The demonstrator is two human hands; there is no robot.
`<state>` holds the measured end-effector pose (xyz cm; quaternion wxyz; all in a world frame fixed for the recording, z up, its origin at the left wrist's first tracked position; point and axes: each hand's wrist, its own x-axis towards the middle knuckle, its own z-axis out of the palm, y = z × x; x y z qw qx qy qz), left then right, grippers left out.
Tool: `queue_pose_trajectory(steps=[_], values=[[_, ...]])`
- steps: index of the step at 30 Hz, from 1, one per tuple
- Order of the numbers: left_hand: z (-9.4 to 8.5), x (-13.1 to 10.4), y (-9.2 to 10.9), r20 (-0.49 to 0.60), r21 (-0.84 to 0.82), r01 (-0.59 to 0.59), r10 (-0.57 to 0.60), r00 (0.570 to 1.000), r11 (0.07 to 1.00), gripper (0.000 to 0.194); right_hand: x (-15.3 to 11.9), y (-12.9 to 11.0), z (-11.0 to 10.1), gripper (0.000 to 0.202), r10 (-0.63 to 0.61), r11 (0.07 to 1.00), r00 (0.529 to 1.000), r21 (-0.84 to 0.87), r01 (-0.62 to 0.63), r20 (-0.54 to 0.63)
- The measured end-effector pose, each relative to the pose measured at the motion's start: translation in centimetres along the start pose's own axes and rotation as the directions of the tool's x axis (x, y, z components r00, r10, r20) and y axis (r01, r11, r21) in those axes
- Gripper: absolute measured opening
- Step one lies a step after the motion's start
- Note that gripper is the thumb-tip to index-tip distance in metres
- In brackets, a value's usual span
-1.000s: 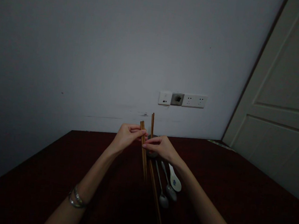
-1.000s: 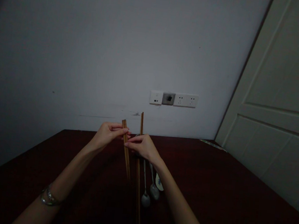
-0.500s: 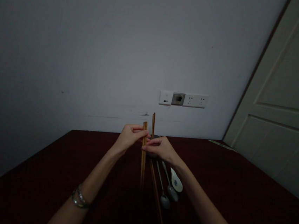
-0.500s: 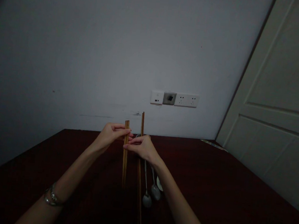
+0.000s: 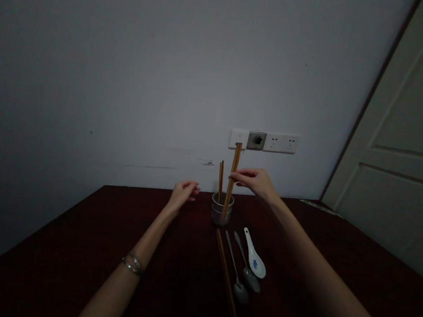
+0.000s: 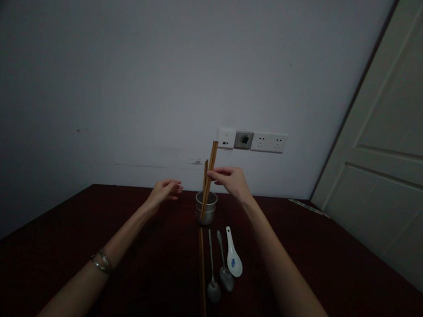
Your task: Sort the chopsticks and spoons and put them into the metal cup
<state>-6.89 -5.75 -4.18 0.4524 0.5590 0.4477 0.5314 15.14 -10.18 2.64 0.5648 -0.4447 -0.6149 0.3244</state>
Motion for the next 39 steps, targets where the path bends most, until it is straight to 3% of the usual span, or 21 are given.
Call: queue_pose_trajectory(steps=[3,6,11,17,24,39], values=[[-0.6,1.8,-4.6,-0.101,0.001,0.139,-0.138,0.985,0.990,0.018,2.7,-0.4,-1.1,0.025,-0.054,0.998,0.995,0.032,0.057,-0.084],[-0.9,2.5,-8.2,-0.150,-0.036,0.187,-0.190,0.970,0.982,0.017,5.0,0.0,-1.5,0.024,-0.105,0.995,0.987,-0.014,0.104,-0.124],[-0.9,2.7,-11.3,-0.160,-0.017,0.182,-0.182,0.970,0.983,0.015,7.5,2.7,-1.1,0.023,-0.109,0.993,0.987,-0.067,0.101,-0.120],[-0.8,2.7,-12.1,-0.133,0.050,0.085,-0.078,0.988,0.995,0.017,8.1,6.7,0.2,0.025,-0.028,0.999,0.996,-0.038,0.025,-0.084],[-0.7,2.5,-11.9,-0.141,0.062,0.079,-0.069,0.988,0.995,0.017,7.6,9.9,0.7,0.029,0.049,0.998,0.996,-0.023,-0.050,-0.069],[-0.8,2.9,-12.6,-0.130,0.016,0.047,-0.045,0.990,0.999,0.035,7.0,12.4,1.7,0.030,0.076,0.997,0.997,-0.029,-0.077,-0.018]])
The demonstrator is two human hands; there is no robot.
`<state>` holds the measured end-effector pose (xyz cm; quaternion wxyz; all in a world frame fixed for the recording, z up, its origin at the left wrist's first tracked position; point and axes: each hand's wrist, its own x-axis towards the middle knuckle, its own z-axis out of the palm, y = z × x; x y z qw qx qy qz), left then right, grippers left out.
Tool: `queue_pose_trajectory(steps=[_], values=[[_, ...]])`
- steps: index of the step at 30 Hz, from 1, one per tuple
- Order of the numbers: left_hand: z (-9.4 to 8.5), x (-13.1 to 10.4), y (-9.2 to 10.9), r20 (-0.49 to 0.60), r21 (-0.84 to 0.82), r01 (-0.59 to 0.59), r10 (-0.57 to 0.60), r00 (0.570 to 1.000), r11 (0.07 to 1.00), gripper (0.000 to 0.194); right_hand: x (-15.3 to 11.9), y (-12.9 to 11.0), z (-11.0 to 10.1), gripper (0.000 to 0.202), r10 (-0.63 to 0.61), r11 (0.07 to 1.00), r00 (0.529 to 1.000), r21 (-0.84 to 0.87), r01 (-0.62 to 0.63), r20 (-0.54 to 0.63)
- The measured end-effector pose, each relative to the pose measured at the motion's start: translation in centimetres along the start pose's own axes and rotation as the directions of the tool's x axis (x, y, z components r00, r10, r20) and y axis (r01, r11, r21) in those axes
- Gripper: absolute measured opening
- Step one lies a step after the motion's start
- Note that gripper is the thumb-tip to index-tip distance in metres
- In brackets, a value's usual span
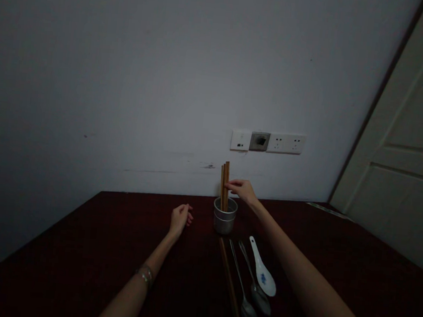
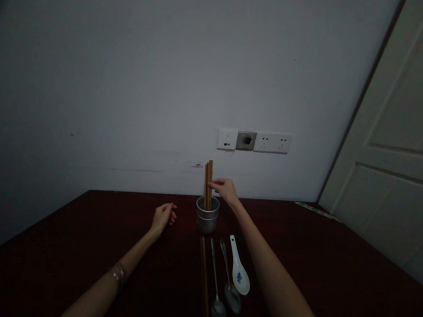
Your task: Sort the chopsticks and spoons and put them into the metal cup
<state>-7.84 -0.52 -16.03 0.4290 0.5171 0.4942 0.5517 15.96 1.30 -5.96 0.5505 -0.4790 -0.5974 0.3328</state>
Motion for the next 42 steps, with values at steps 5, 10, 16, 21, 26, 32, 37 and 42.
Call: queue_pose_trajectory(steps=[5,10,16,21,26,32,37,42], values=[[-0.1,0.0,0.0,0.005,0.008,-0.010,0.010,1.000,1.000,0.032,-0.3,0.7,0.0,0.031,0.011,1.000,1.000,-0.009,-0.010,0.012],[-0.1,0.1,-0.1,0.001,0.016,-0.006,0.006,1.000,1.000,0.031,-0.5,1.1,0.0,0.031,0.006,1.000,1.000,0.006,-0.006,0.026],[0.0,0.0,0.0,-0.007,0.021,0.005,-0.005,1.000,1.000,0.031,-0.5,1.3,0.1,0.031,0.025,0.999,1.000,0.033,-0.026,0.016],[0.0,0.0,0.0,-0.005,0.024,-0.001,0.001,1.000,1.000,0.030,-0.5,1.5,-0.1,0.030,0.007,0.999,0.999,0.044,-0.008,0.033],[0.0,0.0,0.0,0.002,0.032,-0.005,0.005,1.000,0.999,0.029,-0.6,1.5,-0.1,0.026,0.015,0.998,0.999,0.068,-0.017,0.029],[0.1,0.0,0.1,-0.008,0.026,0.000,0.000,1.000,1.000,0.030,-0.6,1.9,0.0,0.024,0.020,0.994,0.999,0.109,-0.025,0.039],[0.0,0.1,-0.2,0.001,0.024,-0.014,0.014,1.000,1.000,0.030,-0.6,2.0,-0.8,0.023,0.007,0.994,0.999,0.110,-0.012,0.045],[0.0,0.2,-0.3,-0.001,0.044,-0.026,0.026,1.000,0.999,0.028,-1.7,2.5,-3.4,0.025,0.068,0.997,0.998,0.032,-0.068,0.005]])
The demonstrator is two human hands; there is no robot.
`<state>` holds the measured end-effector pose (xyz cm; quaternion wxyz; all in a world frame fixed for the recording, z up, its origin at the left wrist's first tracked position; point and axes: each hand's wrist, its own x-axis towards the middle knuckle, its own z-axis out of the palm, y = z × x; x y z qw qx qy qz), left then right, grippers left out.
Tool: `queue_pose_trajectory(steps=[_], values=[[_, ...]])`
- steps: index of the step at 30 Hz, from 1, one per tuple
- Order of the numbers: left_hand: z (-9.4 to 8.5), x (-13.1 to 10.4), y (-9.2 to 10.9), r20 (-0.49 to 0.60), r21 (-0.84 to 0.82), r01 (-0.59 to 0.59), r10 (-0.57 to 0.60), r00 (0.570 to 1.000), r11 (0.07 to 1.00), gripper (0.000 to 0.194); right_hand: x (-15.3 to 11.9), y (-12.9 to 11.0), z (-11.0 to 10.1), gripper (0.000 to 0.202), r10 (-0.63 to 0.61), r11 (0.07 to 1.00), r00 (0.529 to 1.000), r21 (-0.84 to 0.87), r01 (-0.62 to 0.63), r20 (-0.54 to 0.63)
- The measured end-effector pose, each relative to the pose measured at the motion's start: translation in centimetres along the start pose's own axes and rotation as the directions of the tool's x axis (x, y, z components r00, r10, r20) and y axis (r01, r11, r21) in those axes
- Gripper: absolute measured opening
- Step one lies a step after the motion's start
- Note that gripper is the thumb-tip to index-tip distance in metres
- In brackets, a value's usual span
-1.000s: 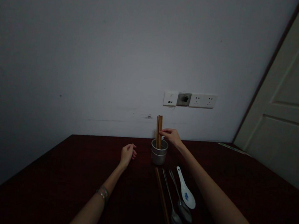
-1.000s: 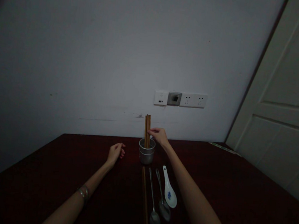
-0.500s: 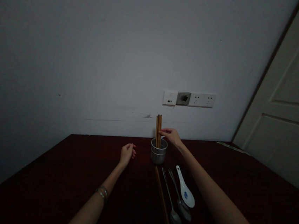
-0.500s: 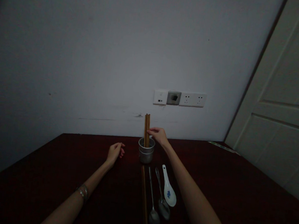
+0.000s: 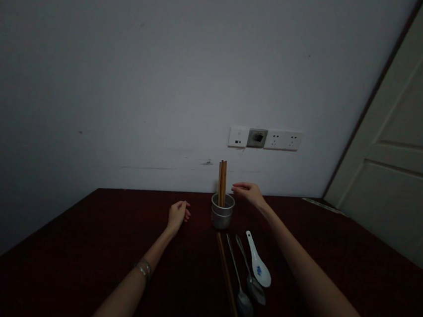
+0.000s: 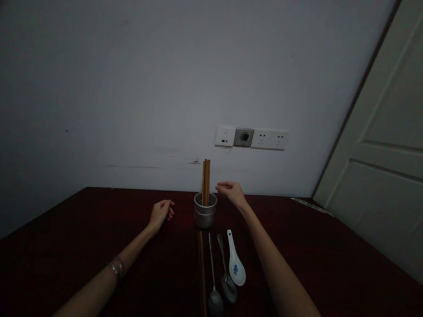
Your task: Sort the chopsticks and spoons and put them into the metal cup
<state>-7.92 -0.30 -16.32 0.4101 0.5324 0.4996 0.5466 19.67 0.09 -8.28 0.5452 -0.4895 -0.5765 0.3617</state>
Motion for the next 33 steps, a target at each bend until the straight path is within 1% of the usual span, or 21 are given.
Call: queue_pose_trajectory(steps=[3,5,7,10,12,14,16,19,23,28,30,33], values=[[0.0,0.0,0.1,0.001,0.010,0.004,-0.004,1.000,1.000,0.028,-1.4,1.4,-2.2,0.025,0.047,0.990,0.999,-0.129,-0.049,-0.026],[-0.1,0.0,0.1,0.009,0.011,0.005,-0.005,1.000,1.000,0.026,-2.5,2.6,-3.8,0.024,0.063,0.964,0.998,-0.256,-0.065,-0.018],[-0.1,0.0,0.1,0.017,0.015,0.006,-0.006,1.000,1.000,0.025,-3.9,3.8,-5.3,0.023,0.056,0.906,0.998,-0.420,-0.054,-0.006],[-0.2,0.0,0.2,0.005,0.011,0.002,-0.002,1.000,1.000,0.024,-6.2,5.0,-7.5,0.024,0.021,0.776,1.000,-0.630,-0.008,0.013],[-0.2,0.0,0.2,-0.014,-0.001,-0.008,0.008,1.000,1.000,0.024,-7.8,5.7,-8.5,0.028,0.006,0.706,1.000,-0.709,0.012,0.023],[-0.3,0.0,0.2,-0.022,-0.014,-0.019,0.019,1.000,1.000,0.025,-9.3,6.4,-9.2,0.035,-0.003,0.662,1.000,-0.750,0.021,0.025],[-0.3,0.0,0.1,-0.017,-0.027,-0.027,0.027,1.000,0.999,0.025,-10.7,7.1,-9.2,0.041,-0.018,0.631,0.999,-0.775,0.033,0.028],[-0.4,-0.1,0.1,-0.005,-0.047,-0.041,0.041,0.999,0.998,0.025,-12.3,7.9,-8.5,0.039,-0.081,0.572,0.996,-0.815,0.086,0.048],[-0.4,-0.3,0.2,0.008,-0.053,-0.057,0.058,0.998,0.997,0.024,-13.3,8.2,-7.6,0.037,-0.161,0.509,0.986,-0.852,0.123,0.047],[-0.5,-0.6,0.4,0.031,-0.050,-0.033,0.035,0.999,0.998,0.023,-13.3,8.1,-7.5,0.038,-0.154,0.501,0.987,-0.858,0.113,0.039],[-0.8,-0.7,0.7,0.048,-0.034,0.010,-0.008,0.999,0.999,0.023,-13.3,8.1,-7.6,0.038,-0.155,0.508,0.987,-0.854,0.111,0.036],[-1.3,-1.4,1.5,0.127,0.046,0.080,-0.085,0.988,0.996,0.024,-13.3,8.0,-7.6,0.037,-0.151,0.530,0.988,-0.841,0.105,0.028]])
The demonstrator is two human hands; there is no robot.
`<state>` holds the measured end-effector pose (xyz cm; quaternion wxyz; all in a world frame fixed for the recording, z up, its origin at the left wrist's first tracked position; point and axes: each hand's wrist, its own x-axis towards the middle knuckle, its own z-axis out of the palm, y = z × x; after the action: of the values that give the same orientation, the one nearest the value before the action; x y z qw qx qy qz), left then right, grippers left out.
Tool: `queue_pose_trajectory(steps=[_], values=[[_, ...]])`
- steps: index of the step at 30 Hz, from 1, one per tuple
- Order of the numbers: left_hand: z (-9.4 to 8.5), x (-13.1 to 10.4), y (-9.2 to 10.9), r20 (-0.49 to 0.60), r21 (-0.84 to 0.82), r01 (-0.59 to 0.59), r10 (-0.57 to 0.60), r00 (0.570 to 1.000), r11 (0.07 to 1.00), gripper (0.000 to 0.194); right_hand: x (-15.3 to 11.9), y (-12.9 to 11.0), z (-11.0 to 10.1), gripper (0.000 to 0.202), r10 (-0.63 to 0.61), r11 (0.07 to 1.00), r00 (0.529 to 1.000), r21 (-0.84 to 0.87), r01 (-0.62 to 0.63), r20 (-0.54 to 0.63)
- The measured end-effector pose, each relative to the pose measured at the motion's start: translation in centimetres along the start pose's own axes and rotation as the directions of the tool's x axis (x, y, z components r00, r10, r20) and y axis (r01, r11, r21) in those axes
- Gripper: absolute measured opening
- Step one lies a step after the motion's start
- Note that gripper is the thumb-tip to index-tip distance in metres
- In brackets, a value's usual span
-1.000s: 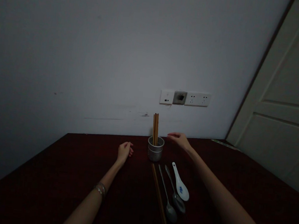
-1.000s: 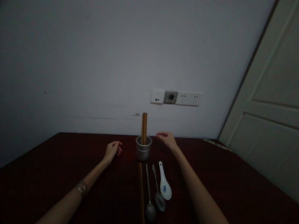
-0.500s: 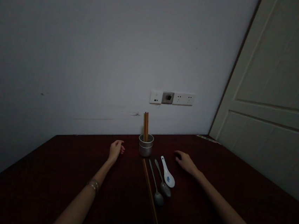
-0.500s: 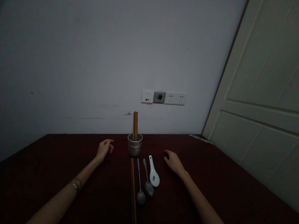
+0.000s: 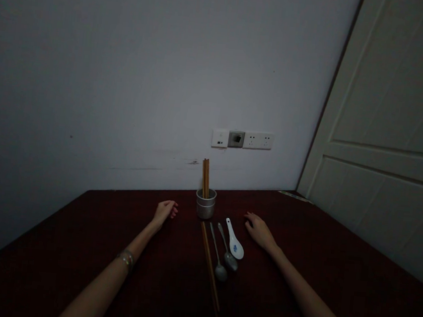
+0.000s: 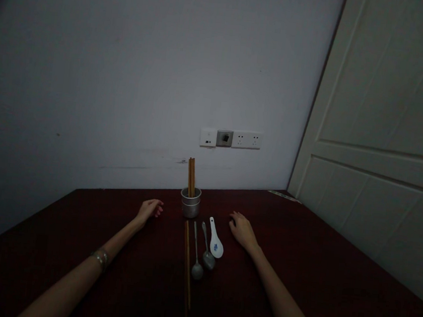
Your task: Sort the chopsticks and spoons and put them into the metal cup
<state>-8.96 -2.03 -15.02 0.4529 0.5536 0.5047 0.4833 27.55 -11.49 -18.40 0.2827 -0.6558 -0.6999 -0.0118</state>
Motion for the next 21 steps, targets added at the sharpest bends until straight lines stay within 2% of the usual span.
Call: queue_pose_trajectory(steps=[2,4,7,10,12,15,21], values=[[-0.1,-0.8,0.7,0.076,0.094,0.026,-0.033,0.997,0.995,0.025,0.0,0.0,-0.1,0.037,0.008,1.000,1.000,0.009,-0.008,0.001],[0.1,-1.8,1.4,0.149,0.222,-0.010,-0.024,0.989,0.975,0.024,0.0,0.0,-0.1,0.036,0.015,1.000,1.000,0.009,-0.015,0.004],[1.4,-3.7,2.7,0.266,0.406,-0.156,0.047,0.963,0.900,0.021,0.0,0.1,0.1,0.035,0.019,1.000,1.000,0.007,-0.019,0.006],[3.5,-5.6,3.7,0.362,0.516,-0.311,0.126,0.924,0.798,0.019,0.0,0.2,0.3,0.036,0.004,1.000,1.000,-0.004,-0.004,0.004],[4.9,-6.7,4.1,0.387,0.580,-0.362,0.144,0.911,0.730,0.018,0.0,0.2,0.4,0.037,-0.012,1.000,1.000,-0.017,0.012,0.002],[6.7,-7.8,4.1,0.388,0.665,-0.355,0.102,0.916,0.657,0.018,-0.1,0.2,0.4,0.039,-0.028,0.999,1.000,-0.028,0.028,0.005],[8.3,-8.8,3.9,0.362,0.763,-0.336,0.066,0.930,0.553,0.023,-0.1,0.3,0.3,0.039,-0.002,1.000,1.000,-0.026,0.003,0.023]])
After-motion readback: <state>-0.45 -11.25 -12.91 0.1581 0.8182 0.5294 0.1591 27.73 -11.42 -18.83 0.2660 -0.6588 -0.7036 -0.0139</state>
